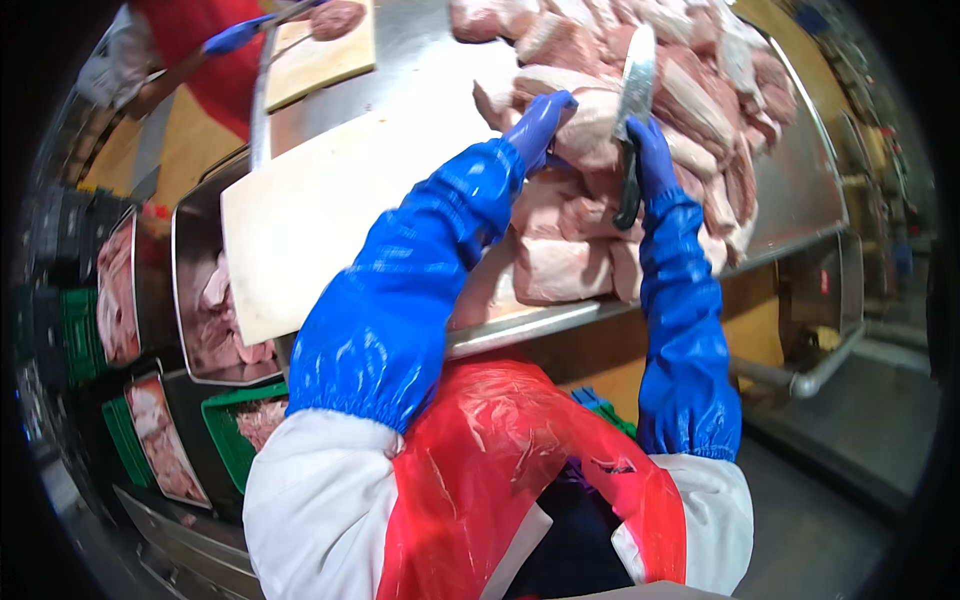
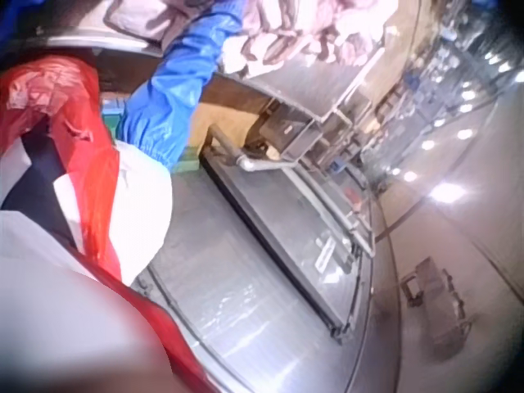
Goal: The person cuts large pieces of raw meat on a white cutting board using a knife, then places the cut portions into a green basket. The person repeats this process with multiple pieces of meat throughout the clip.
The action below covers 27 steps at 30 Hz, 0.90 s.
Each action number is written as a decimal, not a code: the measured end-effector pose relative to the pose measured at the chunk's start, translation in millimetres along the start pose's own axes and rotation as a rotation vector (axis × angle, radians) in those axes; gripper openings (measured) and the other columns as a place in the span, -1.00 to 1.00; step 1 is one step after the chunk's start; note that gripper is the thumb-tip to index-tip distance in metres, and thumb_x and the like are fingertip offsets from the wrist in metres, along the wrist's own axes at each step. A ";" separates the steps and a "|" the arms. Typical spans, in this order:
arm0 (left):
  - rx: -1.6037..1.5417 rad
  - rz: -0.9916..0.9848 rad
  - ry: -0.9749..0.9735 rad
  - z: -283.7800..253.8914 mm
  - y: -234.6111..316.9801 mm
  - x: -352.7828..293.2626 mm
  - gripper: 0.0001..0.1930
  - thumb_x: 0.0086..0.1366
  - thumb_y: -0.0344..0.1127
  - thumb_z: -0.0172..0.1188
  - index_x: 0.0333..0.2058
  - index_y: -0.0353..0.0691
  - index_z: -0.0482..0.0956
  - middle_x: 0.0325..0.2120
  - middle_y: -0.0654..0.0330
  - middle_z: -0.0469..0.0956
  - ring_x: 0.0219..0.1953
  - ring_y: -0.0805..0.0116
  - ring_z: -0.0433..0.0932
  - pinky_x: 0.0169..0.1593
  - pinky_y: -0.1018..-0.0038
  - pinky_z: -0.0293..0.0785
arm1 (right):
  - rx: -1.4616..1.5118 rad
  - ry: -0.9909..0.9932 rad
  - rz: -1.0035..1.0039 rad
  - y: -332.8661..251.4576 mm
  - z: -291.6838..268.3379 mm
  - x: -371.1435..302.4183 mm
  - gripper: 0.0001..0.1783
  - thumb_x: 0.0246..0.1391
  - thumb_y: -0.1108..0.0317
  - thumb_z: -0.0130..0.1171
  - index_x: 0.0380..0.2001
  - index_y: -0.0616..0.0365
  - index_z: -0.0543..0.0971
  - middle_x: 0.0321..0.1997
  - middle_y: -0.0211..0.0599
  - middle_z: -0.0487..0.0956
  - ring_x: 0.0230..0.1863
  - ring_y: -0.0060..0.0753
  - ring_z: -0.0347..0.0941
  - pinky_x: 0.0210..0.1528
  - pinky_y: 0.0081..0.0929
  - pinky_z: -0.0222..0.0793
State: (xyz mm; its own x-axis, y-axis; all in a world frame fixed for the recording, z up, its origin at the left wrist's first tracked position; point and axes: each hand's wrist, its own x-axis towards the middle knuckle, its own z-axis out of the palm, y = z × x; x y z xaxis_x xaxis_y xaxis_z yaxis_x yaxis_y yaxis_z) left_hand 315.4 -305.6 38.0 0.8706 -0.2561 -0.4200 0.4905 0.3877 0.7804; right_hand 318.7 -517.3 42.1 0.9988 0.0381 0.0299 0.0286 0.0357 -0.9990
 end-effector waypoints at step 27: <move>0.589 0.886 0.761 -290.2 30.6 -257.7 -0.77 0.28 -0.24 0.18 -0.20 -0.25 0.64 -0.11 -0.06 0.60 -0.05 -0.10 0.54 0.12 0.25 0.45 | 0.025 -0.185 0.281 6.2 323.4 -205.6 -0.74 0.30 0.26 0.05 -0.06 0.17 0.49 -0.18 -0.29 0.56 -0.22 -0.45 0.54 -0.19 -0.44 0.53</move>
State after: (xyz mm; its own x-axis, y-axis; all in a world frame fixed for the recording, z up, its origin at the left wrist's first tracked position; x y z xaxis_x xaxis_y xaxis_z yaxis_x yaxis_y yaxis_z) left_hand 116.8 29.2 35.7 0.7850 0.5215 0.3345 -0.1773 -0.3282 0.9278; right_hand 100.9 -201.9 41.0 0.9434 0.2304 -0.2384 -0.2500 0.0222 -0.9680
